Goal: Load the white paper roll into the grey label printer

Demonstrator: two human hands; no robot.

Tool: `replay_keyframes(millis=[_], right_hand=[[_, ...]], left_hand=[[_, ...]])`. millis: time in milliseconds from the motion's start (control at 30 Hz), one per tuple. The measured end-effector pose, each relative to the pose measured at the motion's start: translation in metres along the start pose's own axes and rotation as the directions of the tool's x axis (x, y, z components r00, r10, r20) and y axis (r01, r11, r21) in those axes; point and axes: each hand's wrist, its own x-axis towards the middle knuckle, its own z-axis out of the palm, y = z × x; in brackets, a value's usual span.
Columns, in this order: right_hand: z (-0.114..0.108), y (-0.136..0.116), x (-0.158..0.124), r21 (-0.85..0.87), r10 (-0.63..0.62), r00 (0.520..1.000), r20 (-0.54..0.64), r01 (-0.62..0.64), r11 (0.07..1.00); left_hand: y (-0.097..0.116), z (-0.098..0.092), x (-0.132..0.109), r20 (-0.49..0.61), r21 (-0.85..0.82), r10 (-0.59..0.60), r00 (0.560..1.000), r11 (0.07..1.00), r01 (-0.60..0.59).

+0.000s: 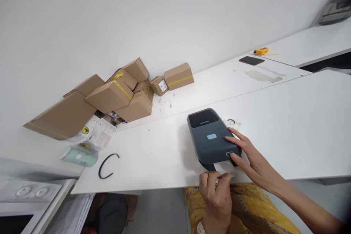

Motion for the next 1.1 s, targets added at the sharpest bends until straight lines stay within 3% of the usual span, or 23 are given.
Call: replay_keyframes(millis=[333, 500, 600, 700, 800, 1100], right_hand=[[0.008, 0.006, -0.026, -0.010, 0.152, 0.988, 0.005, -0.151, 0.988], [0.026, 0.012, -0.017, 0.192, 0.193, 0.966, -0.174, -0.159, 0.968], [0.040, 0.016, -0.014, 0.377, 0.313, 0.919, -0.240, -0.209, 0.902], [0.050, 0.022, -0.016, 0.482, 0.465, 0.865, -0.190, -0.330, 0.812], [0.052, 0.027, -0.019, 0.469, 0.528, 0.840, -0.126, -0.418, 0.778], [0.049, 0.028, -0.019, 0.402, 0.488, 0.864, -0.123, -0.406, 0.821]], left_hand=[[0.001, 0.001, -0.003, -0.014, -0.009, 0.008, 1.000, 1.000, -0.009], [0.000, 0.004, -0.007, -0.014, 0.007, -0.005, 1.000, 1.000, 0.005], [-0.002, 0.004, -0.008, -0.030, 0.066, 0.002, 1.000, 0.998, 0.000], [-0.007, 0.003, -0.007, 0.008, 0.089, 0.038, 0.999, 0.995, -0.039], [-0.016, 0.003, -0.006, 0.096, 0.054, 0.080, 0.992, 0.995, -0.086], [-0.045, 0.013, -0.005, 0.158, 0.073, 0.073, 0.985, 0.994, -0.085]])
